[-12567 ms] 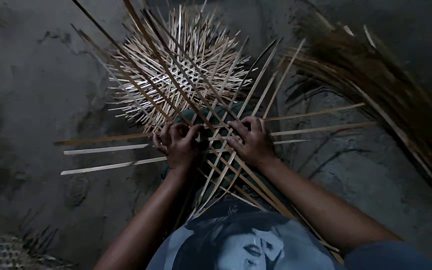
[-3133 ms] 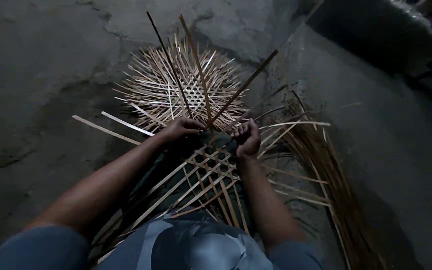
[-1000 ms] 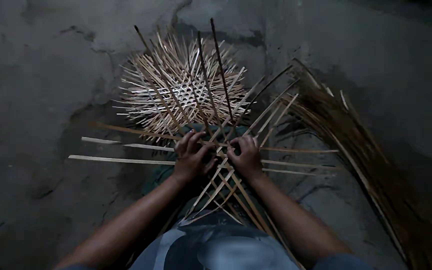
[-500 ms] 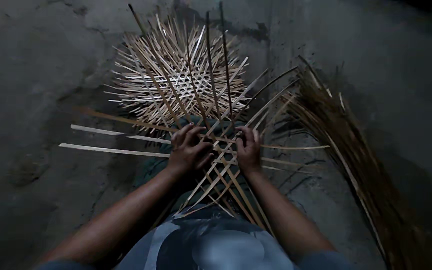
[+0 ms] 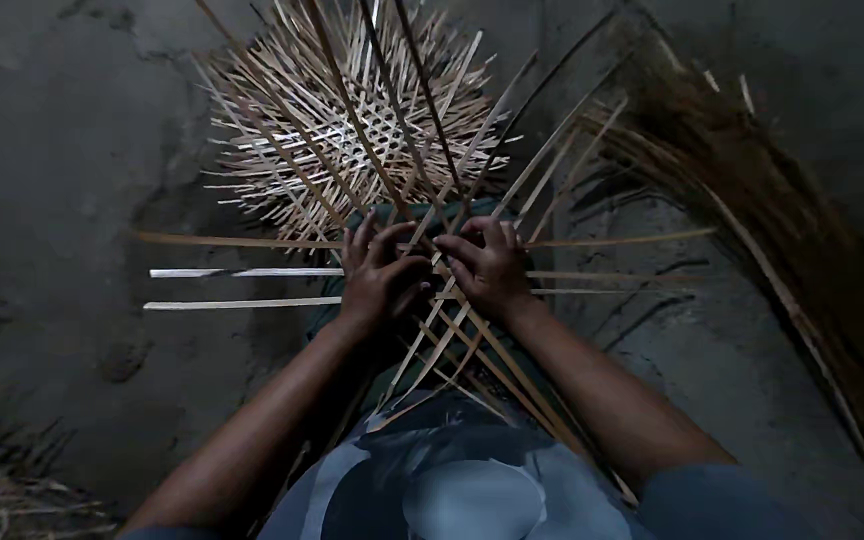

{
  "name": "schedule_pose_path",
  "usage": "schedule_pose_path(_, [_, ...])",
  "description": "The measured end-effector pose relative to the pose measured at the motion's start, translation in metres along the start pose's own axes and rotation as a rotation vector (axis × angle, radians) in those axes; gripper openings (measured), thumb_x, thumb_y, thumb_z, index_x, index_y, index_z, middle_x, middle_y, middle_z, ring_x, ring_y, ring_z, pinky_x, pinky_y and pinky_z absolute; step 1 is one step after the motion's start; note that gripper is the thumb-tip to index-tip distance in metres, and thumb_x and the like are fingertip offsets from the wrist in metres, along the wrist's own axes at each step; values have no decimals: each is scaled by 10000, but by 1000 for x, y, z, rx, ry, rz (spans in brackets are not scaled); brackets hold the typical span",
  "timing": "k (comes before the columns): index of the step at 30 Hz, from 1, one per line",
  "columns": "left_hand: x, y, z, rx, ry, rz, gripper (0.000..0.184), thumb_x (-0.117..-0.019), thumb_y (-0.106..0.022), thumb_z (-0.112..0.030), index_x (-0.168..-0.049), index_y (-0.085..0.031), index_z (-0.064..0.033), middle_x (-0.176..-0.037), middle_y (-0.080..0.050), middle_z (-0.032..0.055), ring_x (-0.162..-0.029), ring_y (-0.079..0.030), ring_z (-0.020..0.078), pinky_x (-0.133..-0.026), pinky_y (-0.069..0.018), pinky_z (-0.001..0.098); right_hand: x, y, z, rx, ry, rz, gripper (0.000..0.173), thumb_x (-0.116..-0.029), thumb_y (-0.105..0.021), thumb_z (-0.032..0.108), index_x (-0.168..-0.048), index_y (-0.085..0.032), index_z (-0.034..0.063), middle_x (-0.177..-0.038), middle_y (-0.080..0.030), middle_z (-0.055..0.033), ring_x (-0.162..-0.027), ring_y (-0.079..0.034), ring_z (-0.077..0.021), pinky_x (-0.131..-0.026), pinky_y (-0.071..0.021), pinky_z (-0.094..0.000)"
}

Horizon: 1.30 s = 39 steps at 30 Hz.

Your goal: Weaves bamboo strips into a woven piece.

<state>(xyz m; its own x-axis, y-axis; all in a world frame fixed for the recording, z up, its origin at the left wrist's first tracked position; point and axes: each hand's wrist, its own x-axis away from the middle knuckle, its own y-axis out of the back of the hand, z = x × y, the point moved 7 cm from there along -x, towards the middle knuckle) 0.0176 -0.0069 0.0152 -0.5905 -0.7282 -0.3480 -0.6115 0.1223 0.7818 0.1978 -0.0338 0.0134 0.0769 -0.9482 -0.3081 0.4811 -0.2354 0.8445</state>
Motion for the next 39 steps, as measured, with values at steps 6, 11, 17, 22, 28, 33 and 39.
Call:
schedule_pose_path(6, [-3,2,-2,24,-17,12,230,-927,-687,-381,-1109,-781,-275,-1550,-485,72,-1539,-178,455,-1200,-65,745,-3,-3,-5,8,-47,-31,274,-1027,-553,400,-1229,-733,357,-1246,-620,-78,-1148,-557,-316,-920,-459,-528])
schedule_pose_path(11, [-6,0,-1,12,-25,27,226,-930,-680,-392,-1100,-777,-279,-1541,-496,43,-1543,-171,443,-1190,-56,757,-4,-1,-6,-29,-50,-71,248,-1006,-583,326,-1186,-753,324,-1192,-621,-101,-1098,-571,-336,-888,-463,-556])
schedule_pose_path(17, [2,11,-4,11,-38,-169,198,-908,-743,-368,-1081,-788,-283,-1481,-545,112,-1494,-300,444,-1200,-151,728,-1,29,-26,-415,-220,-244,313,-1051,-511,133,-1329,-651,98,-1250,-626,-145,-1058,-650,-203,-894,-577,-385])
schedule_pose_path(22, [13,24,9,-122,193,-390,483,-932,-697,-324,-1337,-607,-76,-1399,-561,221,-1387,-422,468,-1169,-298,623,8,34,-28,-385,-489,-215,500,-1011,-652,242,-1446,-444,107,-901,-634,-96,-707,-617,-211,-631,-554,-398])
schedule_pose_path(28, [8,21,11,-225,402,-192,556,-960,-630,-378,-1446,-556,-119,-1323,-595,212,-1384,-399,497,-1138,-171,756,2,17,-28,-304,-554,-138,615,-913,-789,293,-1402,-477,90,-872,-637,-105,-772,-642,-266,-717,-565,-473])
schedule_pose_path(33, [-2,25,10,-298,460,-109,456,-984,-578,-482,-1369,-651,-248,-1278,-648,117,-1382,-438,417,-1187,-145,702,4,13,-31,-334,-561,-150,548,-918,-771,277,-1373,-511,117,-863,-631,-78,-783,-637,-241,-726,-557,-455])
schedule_pose_path(39, [-11,27,15,-252,392,-239,265,-977,-648,-329,-1171,-757,-185,-1052,-694,106,-1140,-580,376,-1014,-382,613,4,12,-29,-312,-549,-163,513,-924,-761,257,-1355,-528,105,-863,-619,-77,-748,-620,-224,-691,-549,-428])
